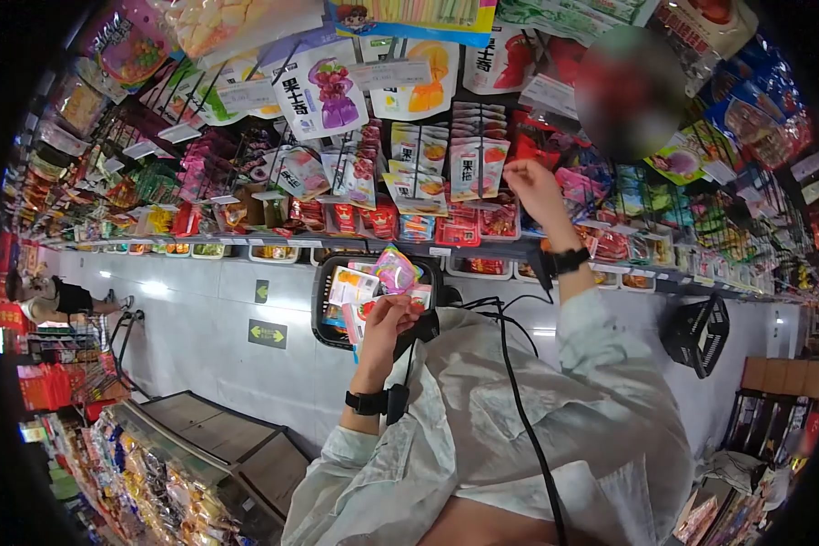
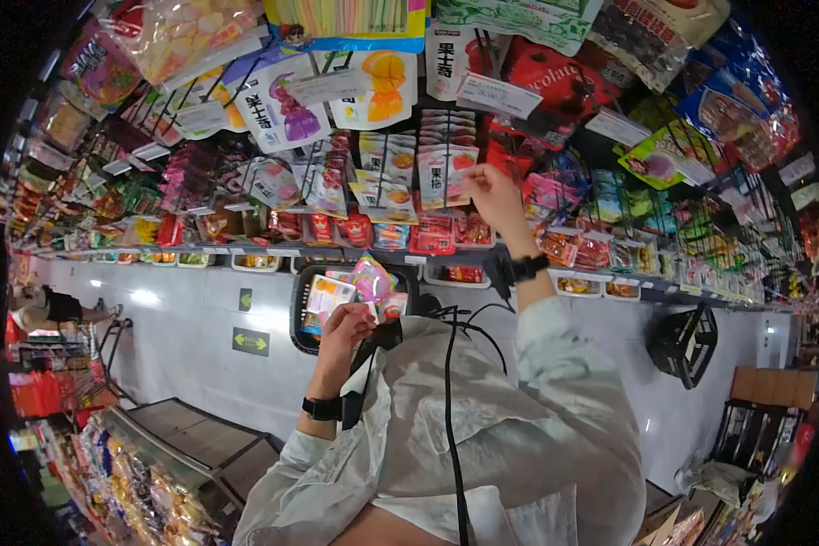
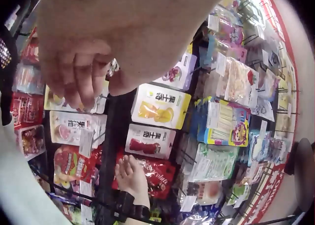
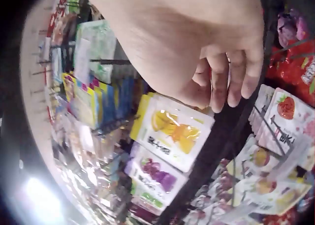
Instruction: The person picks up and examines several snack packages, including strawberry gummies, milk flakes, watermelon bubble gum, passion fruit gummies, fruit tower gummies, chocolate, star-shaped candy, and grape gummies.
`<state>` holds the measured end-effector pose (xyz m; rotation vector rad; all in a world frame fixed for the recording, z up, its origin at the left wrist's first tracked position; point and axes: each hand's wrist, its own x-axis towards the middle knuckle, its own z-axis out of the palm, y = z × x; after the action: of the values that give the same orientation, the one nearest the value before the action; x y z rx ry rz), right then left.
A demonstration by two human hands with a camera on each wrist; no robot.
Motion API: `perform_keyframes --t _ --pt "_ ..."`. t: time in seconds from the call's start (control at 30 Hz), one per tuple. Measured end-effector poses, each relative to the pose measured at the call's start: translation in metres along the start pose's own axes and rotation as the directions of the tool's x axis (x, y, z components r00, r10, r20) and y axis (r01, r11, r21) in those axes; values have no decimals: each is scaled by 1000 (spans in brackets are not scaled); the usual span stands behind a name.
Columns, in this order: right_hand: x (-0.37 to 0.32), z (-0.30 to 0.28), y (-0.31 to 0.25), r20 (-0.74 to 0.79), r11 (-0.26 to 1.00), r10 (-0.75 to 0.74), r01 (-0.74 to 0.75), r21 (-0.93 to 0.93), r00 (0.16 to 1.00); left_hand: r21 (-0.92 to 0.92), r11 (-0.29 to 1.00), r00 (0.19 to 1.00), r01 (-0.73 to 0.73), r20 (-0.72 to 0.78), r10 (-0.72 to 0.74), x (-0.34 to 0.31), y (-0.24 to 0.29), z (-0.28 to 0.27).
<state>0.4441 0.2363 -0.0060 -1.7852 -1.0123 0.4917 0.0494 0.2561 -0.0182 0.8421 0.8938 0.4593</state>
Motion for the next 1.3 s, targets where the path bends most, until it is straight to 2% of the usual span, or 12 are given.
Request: perform_keyframes --t 0.17,0.27,0.3,0.4,0.53,0.67,0.77,0.87,0.97,1.1,1.2,1.3 --pt "86 29 78 -157 970 -53 13 -245 986 -92 995 988 -34 -152 20 11 8 9" --pt "110 38 84 -118 884 -49 -12 -467 992 -117 992 978 -45 -209 20 9 9 12" --pt "118 38 89 -57 871 96 -112 -479 994 -135 989 976 -58 -217 28 9 8 11" --pt "129 43 99 -95 796 196 -215 -566 976 -174 980 965 -99 -257 51 9 9 7" --pt "129 38 113 -6 772 135 -110 -626 991 -175 978 945 -116 -321 55 9 12 7" --pt "134 48 153 24 824 33 -13 -567 999 -171 978 948 -118 -311 60 12 13 8" --pt "119 43 124 73 848 132 -75 -524 989 -171 980 957 -101 -287 49 11 18 13" --pt "108 42 119 131 766 268 -129 -630 954 -160 981 966 -105 -251 63 12 16 8" --pt "82 41 123 95 811 88 -16 -585 992 -146 985 971 -91 -234 55 13 12 1" --pt "53 33 118 207 834 90 40 -550 974 -136 988 979 -77 -200 49 8 12 -3" --pt "28 27 77 188 850 221 -94 -519 957 -121 990 985 -73 -164 52 6 11 -8" --pt "12 26 84 205 895 144 -39 -445 968 -109 992 990 -63 -132 48 2 9 -13"
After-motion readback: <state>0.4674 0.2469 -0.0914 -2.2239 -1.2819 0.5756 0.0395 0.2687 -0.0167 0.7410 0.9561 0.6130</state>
